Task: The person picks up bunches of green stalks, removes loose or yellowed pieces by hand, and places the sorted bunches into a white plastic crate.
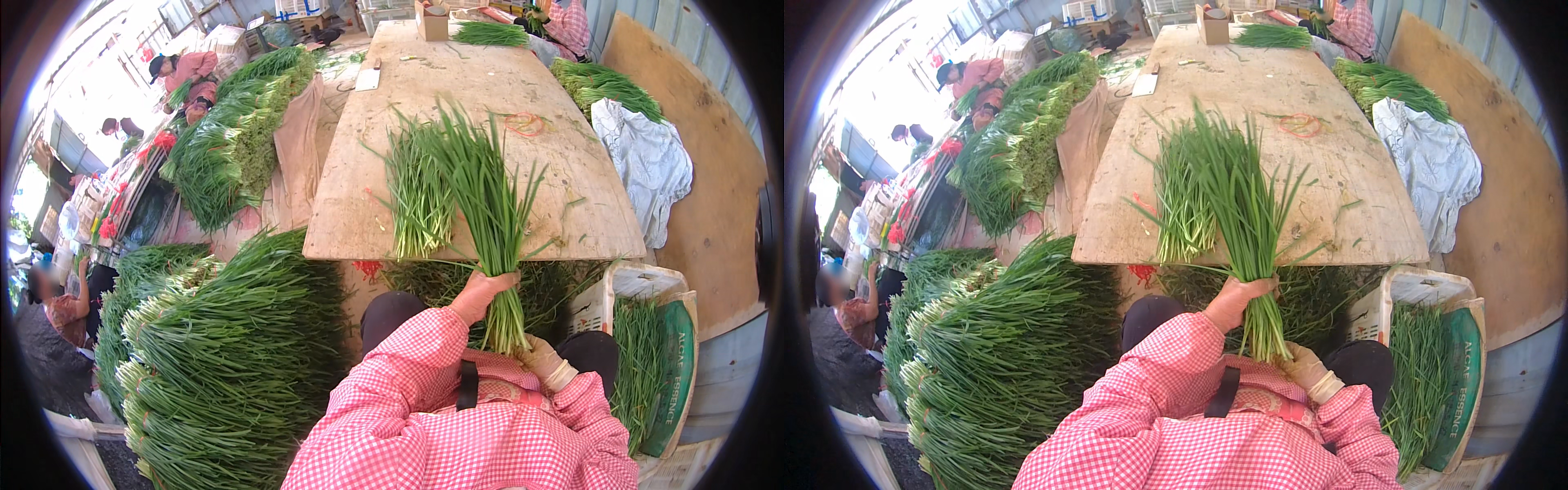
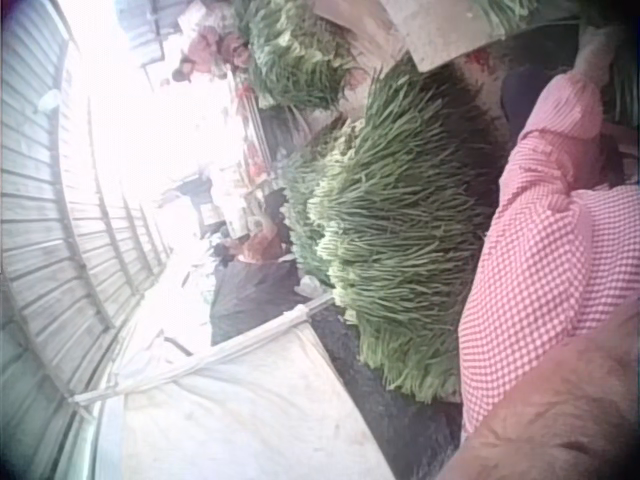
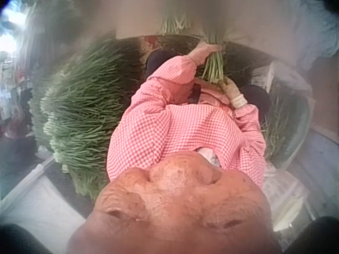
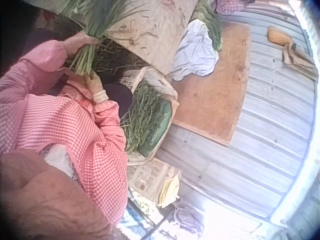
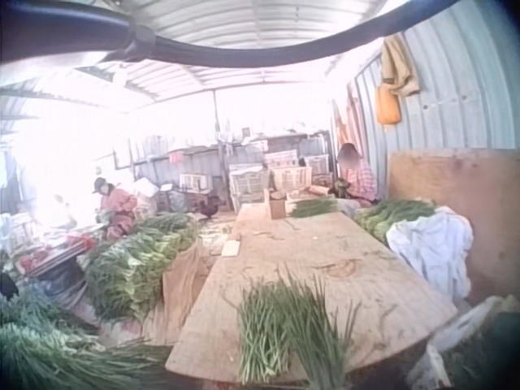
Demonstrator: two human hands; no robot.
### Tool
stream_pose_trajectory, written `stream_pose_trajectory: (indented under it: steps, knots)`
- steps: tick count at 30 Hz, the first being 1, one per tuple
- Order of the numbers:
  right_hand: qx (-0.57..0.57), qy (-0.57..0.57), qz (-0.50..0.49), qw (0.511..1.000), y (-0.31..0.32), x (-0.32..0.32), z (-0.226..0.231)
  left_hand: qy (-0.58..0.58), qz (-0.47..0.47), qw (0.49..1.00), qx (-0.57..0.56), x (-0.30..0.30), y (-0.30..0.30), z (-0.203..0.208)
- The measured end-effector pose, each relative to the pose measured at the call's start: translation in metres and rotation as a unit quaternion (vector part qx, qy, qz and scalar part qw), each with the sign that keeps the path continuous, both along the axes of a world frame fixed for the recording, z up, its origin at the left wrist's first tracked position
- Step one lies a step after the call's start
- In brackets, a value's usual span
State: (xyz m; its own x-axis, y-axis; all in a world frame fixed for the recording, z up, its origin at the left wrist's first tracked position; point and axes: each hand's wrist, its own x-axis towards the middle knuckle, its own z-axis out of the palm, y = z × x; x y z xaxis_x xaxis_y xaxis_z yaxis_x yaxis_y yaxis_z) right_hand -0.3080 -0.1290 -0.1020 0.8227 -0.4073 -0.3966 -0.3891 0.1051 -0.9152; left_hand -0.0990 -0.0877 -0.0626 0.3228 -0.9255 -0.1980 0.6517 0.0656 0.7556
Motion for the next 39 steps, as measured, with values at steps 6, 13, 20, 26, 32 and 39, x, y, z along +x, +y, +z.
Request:
stream_pose_trajectory:
  steps: [6, 13, 20, 26, 32, 39]
  knots:
    - [-0.171, 0.005, -0.095, 0.981, -0.042, -0.012, -0.010, 0.009, 0.013, 1.000, -0.002, 0.004, 0.002, 0.004]
    - [0.076, -0.154, -0.034, 0.985, 0.004, 0.024, 0.025, 0.006, 0.008, 1.000, 0.000, -0.003, -0.003, -0.004]
    - [-0.067, 0.144, 0.060, 0.985, -0.041, -0.010, 0.016, -0.145, 0.041, 0.989, -0.006, -0.004, 0.000, -0.001]
    - [-0.018, -0.164, -0.070, 0.984, -0.033, 0.014, 0.018, -0.286, 0.036, 0.956, -0.050, -0.030, -0.014, -0.015]
    - [0.042, -0.188, -0.183, 0.964, -0.022, 0.058, 0.022, -0.427, -0.010, 0.904, 0.012, -0.051, -0.016, -0.053]
    - [-0.115, -0.273, -0.195, 0.935, -0.060, 0.084, 0.106, -0.550, 0.066, 0.820, -0.142, -0.015, -0.052, 0.059]
